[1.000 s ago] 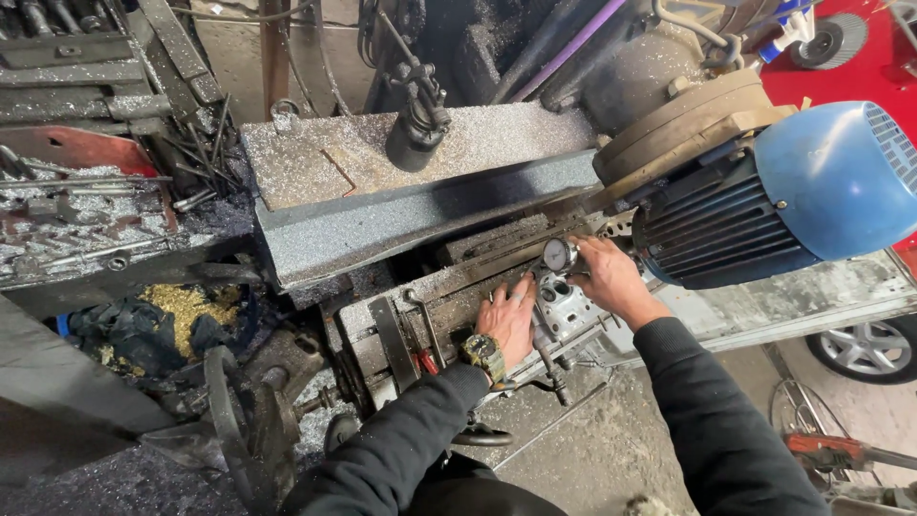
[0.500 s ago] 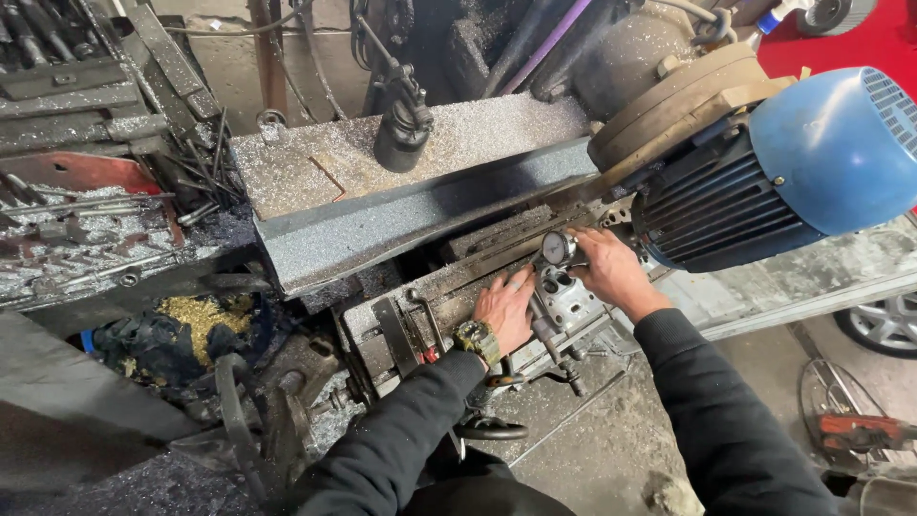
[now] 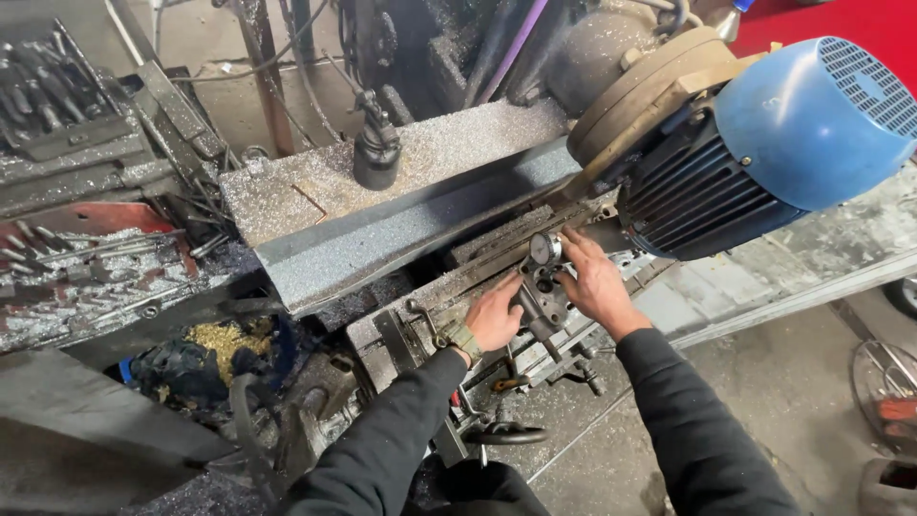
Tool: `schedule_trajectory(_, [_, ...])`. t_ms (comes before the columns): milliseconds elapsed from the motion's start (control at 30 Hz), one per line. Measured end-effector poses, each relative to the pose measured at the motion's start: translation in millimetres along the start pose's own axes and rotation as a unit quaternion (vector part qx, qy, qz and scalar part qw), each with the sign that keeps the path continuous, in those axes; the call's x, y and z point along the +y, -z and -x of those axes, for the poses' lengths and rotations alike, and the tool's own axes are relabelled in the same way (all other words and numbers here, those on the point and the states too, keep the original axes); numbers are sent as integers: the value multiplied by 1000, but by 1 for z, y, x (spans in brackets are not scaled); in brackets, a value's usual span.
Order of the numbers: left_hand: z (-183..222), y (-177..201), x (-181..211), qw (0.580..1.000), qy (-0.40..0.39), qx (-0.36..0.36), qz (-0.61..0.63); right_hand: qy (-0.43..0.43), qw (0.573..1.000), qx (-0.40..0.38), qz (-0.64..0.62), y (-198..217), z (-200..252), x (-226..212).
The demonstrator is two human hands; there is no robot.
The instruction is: The person measures and adjusts a cylinder head using a milling machine and hand tools.
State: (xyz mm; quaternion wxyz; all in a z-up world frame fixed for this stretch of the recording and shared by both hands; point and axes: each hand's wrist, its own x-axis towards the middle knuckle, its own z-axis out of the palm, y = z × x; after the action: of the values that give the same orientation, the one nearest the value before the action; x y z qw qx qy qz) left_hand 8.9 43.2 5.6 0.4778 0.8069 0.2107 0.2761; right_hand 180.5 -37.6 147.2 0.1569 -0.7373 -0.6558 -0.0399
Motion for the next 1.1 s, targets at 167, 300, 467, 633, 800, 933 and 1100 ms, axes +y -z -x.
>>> schedule_trajectory(167, [-3, 4, 16, 995, 75, -58, -37, -6, 1000, -3, 2, 1, 0, 1])
schedule_trajectory(300, [-1, 12, 30, 984, 122, -99, -80, 2, 1000, -7, 11, -3, 0, 4])
schedule_trajectory(467, [2, 10, 26, 992, 84, -62, -76, -14, 999, -18, 29, 0, -3, 2])
schedule_trajectory(633, [0, -2, 6, 996, 45, -26, -70, -25, 999, -20, 15, 4, -4, 0])
schedule_trajectory(800, [-17, 22, 34, 989, 133, 4, -62, -6, 999, -35, 12, 6, -4, 5])
schedule_trajectory(933, [-28, 4, 5, 991, 97, 68, -65, -7, 999, -38, -2, 11, -8, 3])
schedule_trajectory(1100, [-37, 28, 32, 983, 148, 62, 90, -30, 992, 7, -122, 34, -19, -15])
